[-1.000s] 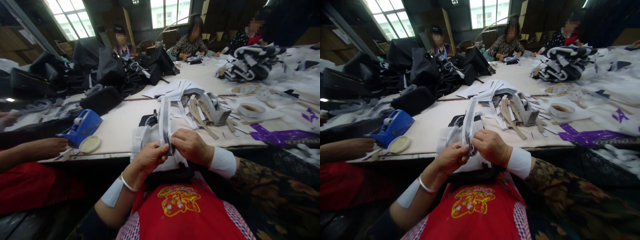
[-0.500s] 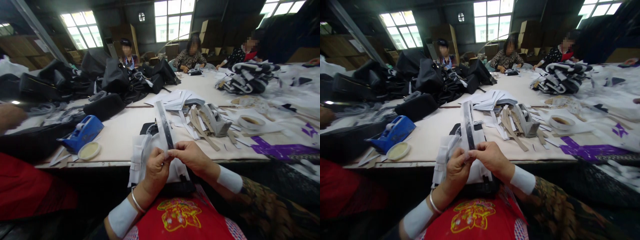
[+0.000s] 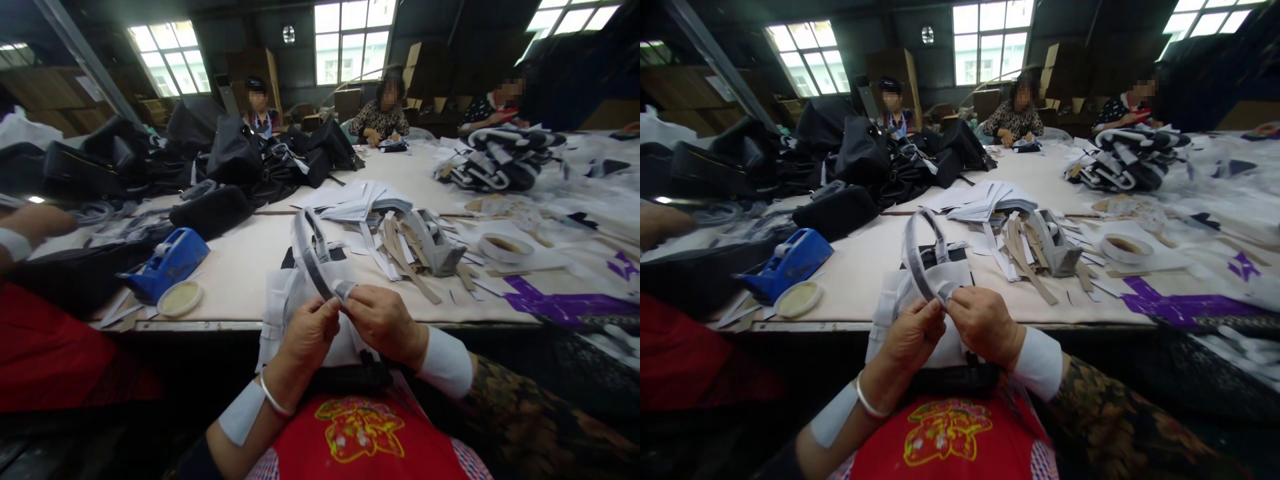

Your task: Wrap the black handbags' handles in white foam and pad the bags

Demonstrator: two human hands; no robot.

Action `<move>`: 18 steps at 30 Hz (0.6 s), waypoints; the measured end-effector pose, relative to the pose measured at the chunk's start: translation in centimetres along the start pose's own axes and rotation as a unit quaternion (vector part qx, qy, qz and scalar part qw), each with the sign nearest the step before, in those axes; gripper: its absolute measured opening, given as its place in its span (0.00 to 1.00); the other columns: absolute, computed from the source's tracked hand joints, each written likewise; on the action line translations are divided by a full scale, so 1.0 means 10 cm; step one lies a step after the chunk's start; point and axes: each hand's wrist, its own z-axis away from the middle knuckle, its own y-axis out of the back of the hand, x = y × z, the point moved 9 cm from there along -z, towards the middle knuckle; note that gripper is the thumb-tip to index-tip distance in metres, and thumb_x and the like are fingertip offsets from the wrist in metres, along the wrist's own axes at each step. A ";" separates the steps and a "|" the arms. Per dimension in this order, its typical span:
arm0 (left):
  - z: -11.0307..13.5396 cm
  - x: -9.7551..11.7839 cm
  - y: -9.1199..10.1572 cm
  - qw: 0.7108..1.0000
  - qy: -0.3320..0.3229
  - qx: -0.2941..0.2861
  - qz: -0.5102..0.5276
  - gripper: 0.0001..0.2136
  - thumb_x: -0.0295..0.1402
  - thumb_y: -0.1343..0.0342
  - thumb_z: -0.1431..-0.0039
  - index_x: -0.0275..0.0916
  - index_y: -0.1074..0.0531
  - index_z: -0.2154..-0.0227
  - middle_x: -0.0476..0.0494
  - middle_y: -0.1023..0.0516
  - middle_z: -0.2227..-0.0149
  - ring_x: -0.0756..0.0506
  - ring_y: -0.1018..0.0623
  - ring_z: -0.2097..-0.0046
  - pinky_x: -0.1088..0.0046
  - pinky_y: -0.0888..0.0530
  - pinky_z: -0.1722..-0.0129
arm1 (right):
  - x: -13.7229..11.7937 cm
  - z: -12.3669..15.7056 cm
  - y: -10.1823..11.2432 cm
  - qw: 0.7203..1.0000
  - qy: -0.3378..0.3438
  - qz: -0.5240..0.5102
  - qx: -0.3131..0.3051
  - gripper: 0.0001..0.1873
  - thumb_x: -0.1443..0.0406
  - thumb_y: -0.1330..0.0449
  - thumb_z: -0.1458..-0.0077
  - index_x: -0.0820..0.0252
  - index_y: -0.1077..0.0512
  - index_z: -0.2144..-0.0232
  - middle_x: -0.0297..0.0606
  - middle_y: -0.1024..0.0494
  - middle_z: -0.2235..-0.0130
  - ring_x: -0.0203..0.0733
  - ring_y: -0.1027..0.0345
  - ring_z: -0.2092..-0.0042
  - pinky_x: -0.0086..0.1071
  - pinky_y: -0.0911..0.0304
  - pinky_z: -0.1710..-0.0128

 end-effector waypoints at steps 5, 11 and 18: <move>0.07 -0.05 -0.12 0.993 0.086 -0.066 0.048 0.17 0.36 0.28 0.55 0.34 0.30 0.72 0.57 0.41 0.79 0.58 0.41 0.79 0.84 0.44 0.81 | 0.06 0.08 -0.02 0.999 0.011 -0.046 0.000 0.12 0.72 0.49 0.38 0.62 0.25 0.64 0.38 0.29 0.72 0.39 0.38 0.69 0.32 0.41 0.69; 0.01 -0.06 -0.03 0.992 0.117 -0.044 -0.015 0.17 0.37 0.28 0.56 0.34 0.31 0.74 0.58 0.43 0.80 0.60 0.46 0.81 0.84 0.49 0.83 | 0.05 0.13 -0.14 0.992 0.027 -0.119 -0.036 0.13 0.71 0.49 0.37 0.62 0.26 0.68 0.40 0.27 0.70 0.40 0.36 0.68 0.33 0.39 0.67; 0.14 0.37 -0.01 0.911 -0.182 0.012 -0.370 0.08 0.34 0.39 0.42 0.35 0.23 0.73 0.50 0.31 0.76 0.53 0.33 0.73 0.79 0.35 0.74 | 0.51 0.31 -0.37 0.794 -0.337 -0.493 -0.111 0.22 0.50 0.40 0.42 0.64 0.23 0.62 0.33 0.30 0.75 0.35 0.38 0.72 0.30 0.41 0.71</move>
